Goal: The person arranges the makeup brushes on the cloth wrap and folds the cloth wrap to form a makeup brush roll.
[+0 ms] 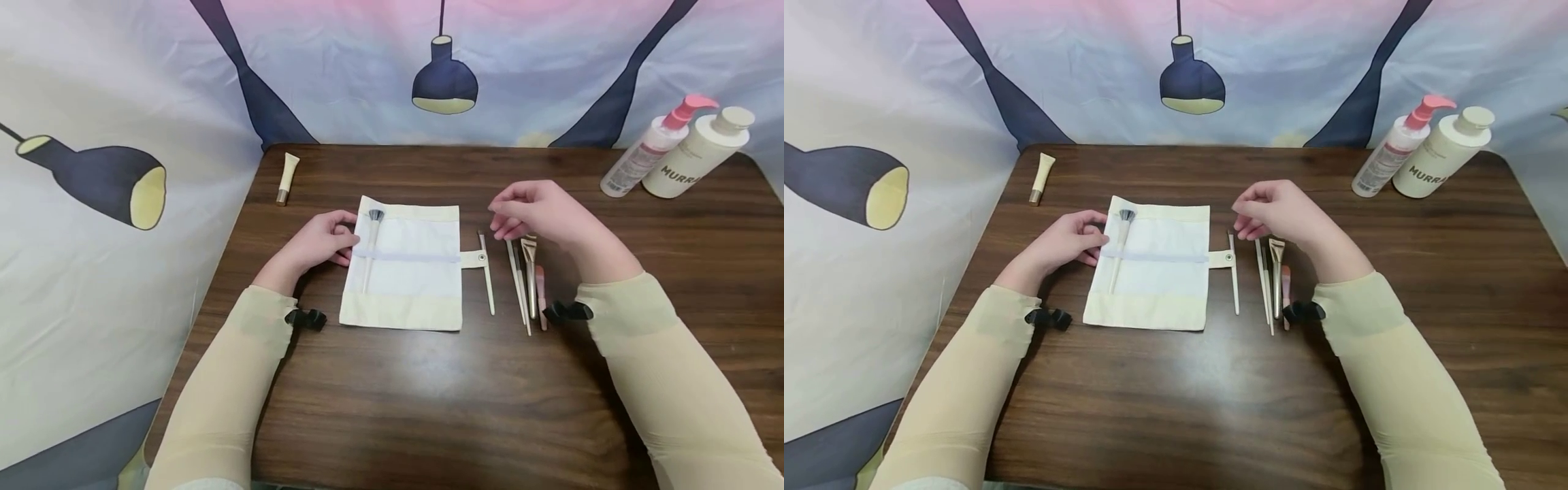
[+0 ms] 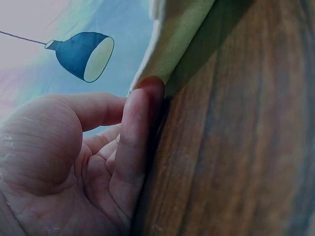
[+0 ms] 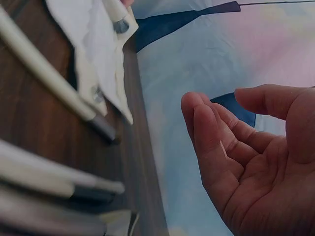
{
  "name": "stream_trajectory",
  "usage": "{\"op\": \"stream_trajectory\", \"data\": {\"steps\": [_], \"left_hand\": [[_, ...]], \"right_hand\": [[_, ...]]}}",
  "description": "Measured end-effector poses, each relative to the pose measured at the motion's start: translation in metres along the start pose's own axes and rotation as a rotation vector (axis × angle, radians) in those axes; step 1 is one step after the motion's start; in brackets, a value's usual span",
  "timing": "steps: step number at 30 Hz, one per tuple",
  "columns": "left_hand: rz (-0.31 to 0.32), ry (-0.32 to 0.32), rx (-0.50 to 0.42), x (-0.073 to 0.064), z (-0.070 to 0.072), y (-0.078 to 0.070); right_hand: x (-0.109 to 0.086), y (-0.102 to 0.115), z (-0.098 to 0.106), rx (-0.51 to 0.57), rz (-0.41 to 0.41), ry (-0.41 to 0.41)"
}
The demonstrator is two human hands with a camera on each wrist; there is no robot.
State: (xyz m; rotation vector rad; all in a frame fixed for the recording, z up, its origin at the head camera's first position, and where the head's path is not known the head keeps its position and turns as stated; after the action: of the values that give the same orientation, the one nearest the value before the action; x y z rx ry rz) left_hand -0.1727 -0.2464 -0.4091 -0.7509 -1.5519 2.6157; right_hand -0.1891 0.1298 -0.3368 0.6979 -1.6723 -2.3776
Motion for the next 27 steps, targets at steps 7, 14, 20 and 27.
{"op": "stream_trajectory", "data": {"steps": [7,14,20,27], "left_hand": [[-0.014,-0.003,0.002,0.001,0.000,-0.001],[-0.001,0.006,0.002,0.002,-0.003,0.000],[-0.013,-0.014,-0.001,0.000,-0.002,0.001],[-0.003,-0.019,0.024,0.002,-0.002,0.002]], "right_hand": [[-0.015,-0.016,0.010,-0.065,-0.007,-0.024],[-0.028,-0.033,0.020,-0.118,-0.031,-0.014],[-0.028,-0.039,0.029,-0.142,-0.039,-0.031],[-0.025,-0.048,0.038,-0.275,-0.068,-0.017]]}}
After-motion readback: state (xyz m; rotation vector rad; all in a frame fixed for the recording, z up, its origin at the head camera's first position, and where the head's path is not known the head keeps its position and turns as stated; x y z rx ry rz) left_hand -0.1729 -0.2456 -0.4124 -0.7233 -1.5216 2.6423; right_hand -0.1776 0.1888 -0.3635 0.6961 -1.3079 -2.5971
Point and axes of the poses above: each hand's wrist, its own x-axis towards the middle knuckle, its own z-axis out of the back of the hand, y = z × x, the point moved 3 cm from there along x, towards the middle knuckle, and after that the axes turned 4 degrees about x, right-handed, at the moved point
